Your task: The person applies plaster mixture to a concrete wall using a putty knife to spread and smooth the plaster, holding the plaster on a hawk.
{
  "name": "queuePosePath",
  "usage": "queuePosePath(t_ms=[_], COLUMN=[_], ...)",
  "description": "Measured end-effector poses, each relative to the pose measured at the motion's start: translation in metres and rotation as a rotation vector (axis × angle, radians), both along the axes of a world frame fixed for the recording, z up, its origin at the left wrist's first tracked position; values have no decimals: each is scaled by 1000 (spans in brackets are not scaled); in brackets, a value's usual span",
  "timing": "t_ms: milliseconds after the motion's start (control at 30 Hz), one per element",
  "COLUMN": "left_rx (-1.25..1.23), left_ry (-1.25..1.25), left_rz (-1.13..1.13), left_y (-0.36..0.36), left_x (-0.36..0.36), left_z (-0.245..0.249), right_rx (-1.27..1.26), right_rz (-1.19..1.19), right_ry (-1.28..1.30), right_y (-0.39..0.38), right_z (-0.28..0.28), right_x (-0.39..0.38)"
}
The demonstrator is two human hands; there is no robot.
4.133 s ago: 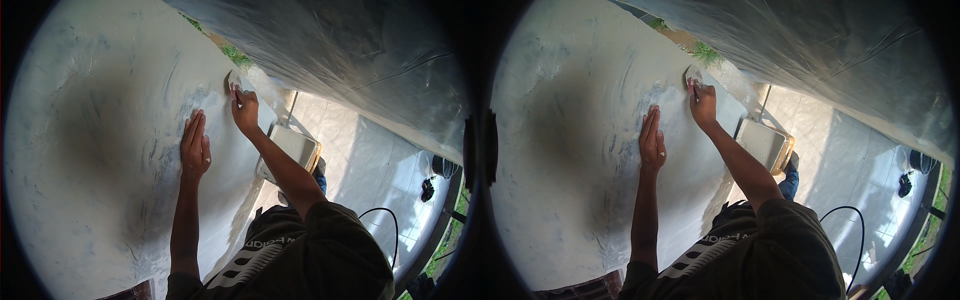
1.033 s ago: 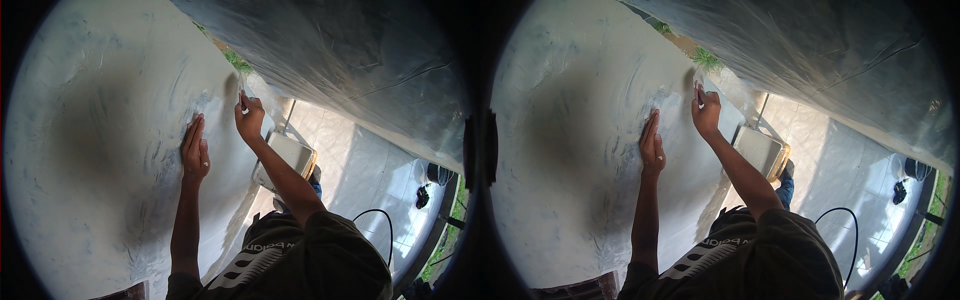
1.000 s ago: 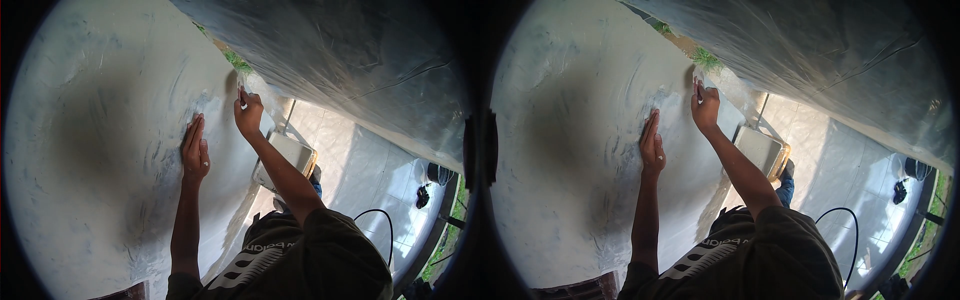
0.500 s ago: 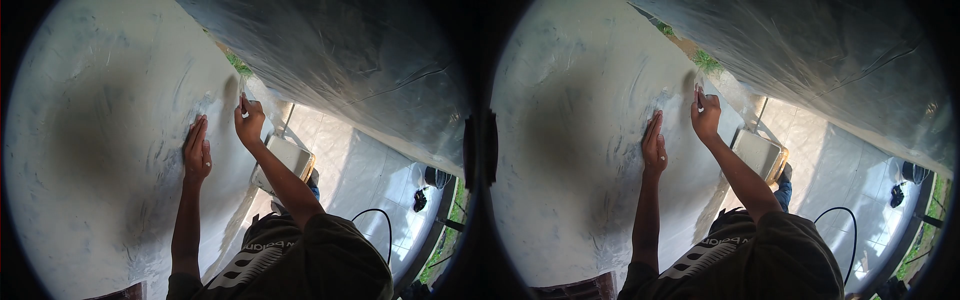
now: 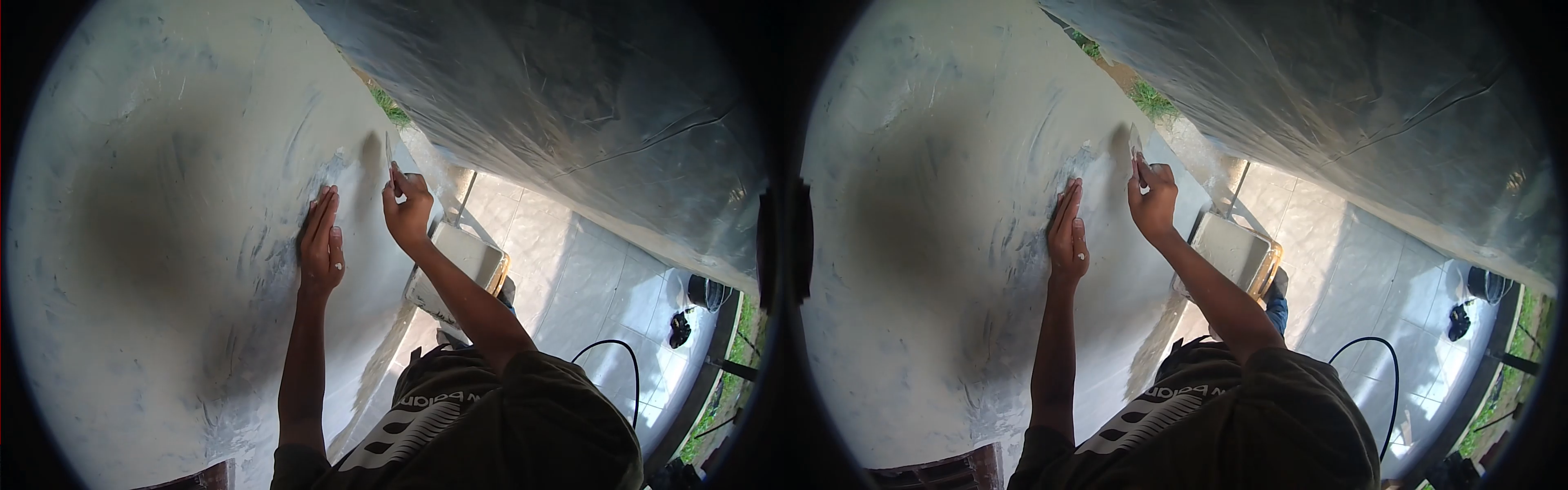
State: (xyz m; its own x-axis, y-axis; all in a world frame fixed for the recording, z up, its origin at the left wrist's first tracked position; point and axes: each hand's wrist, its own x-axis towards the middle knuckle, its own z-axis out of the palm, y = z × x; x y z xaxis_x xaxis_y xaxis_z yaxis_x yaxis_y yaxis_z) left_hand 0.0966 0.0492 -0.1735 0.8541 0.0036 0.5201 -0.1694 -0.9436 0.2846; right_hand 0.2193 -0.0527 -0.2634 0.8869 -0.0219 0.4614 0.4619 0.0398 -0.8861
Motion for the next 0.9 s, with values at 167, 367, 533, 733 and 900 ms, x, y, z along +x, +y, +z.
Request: queuePosePath(t_ms=[167,367,533,733,900], left_rx=[-4,12,35,70,27], left_ry=[-4,-17,-9,61,170], left_rz=[2,-3,-26,-31,21], left_y=[-2,3,2,1,-11], left_x=[0,1,-1,-22,-44], left_z=[0,-5,-21,-58,-89], right_rx=[-111,137,580,668,648], right_rz=[-11,262,465,402,400], right_ry=[-100,238,893,1027,1082], right_y=[34,-18,-70,-124,-140], right_z=[-3,-45,-105,-114,-131], right_x=[22,-72,-88,-112,-128])
